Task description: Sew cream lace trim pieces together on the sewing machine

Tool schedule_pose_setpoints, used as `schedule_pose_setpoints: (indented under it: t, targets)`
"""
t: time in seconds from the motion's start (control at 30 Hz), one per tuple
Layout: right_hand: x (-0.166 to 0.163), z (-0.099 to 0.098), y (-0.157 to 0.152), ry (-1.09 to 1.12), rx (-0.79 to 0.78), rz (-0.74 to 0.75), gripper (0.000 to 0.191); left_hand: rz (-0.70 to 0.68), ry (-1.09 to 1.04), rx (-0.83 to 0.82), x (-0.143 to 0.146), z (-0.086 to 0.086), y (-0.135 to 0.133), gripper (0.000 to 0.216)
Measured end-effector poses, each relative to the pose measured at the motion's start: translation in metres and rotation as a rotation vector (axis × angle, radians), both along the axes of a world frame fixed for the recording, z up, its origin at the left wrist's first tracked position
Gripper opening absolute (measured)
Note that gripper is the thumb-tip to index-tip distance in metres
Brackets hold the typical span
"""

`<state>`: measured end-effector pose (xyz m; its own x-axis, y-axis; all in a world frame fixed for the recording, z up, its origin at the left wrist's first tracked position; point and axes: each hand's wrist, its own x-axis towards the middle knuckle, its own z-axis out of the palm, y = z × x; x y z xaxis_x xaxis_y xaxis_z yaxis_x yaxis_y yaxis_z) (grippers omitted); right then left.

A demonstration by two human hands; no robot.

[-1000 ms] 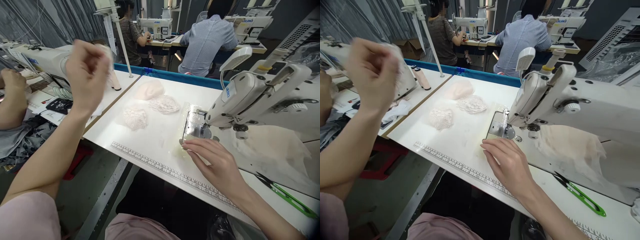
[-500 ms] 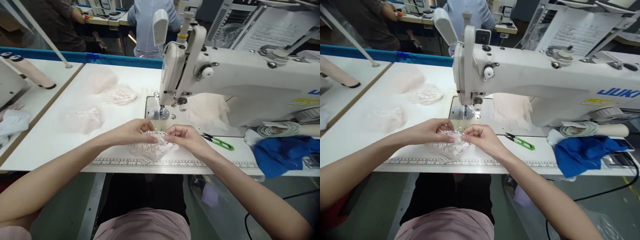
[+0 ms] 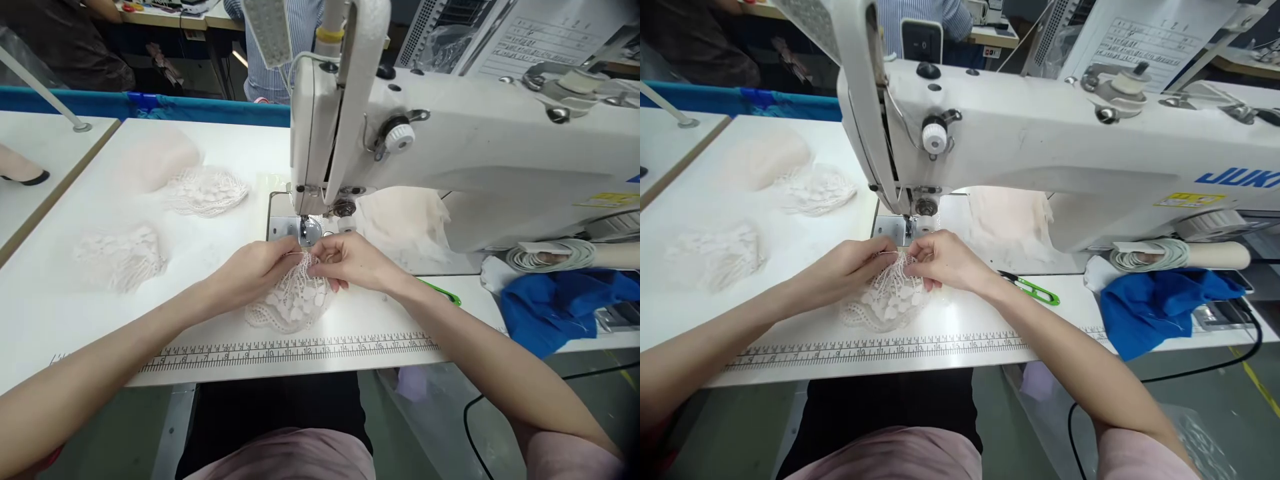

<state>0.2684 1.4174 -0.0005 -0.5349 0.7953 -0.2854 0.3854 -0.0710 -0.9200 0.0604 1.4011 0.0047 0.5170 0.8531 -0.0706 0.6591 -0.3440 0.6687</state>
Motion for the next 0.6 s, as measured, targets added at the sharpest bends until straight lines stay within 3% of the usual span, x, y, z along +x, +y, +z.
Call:
schedule_pose_setpoints:
  t: [0.1, 0.3, 0.43, 0.6]
  targets:
    - [-0.003, -0.005, 0.000, 0.041, 0.048, -0.034, 0.009, 0.044, 0.022, 0.222, -0.003, -0.016, 0.001, 0.022]
    - [-0.006, -0.010, -0.016, -0.020, 0.489, -0.108, 0.007, -0.026, -0.041, 0.663, -0.011, -0.032, -0.001, 0.018]
    - [-0.007, -0.015, -0.022, 0.003, 0.619, -0.063, 0.012, -0.047, -0.076, 0.730, -0.011, -0.029, -0.002, 0.018]
    - [-0.007, -0.017, -0.023, 0.031, 0.628, -0.036, 0.016, -0.058, -0.104, 0.747, -0.010, -0.028, -0.002, 0.013]
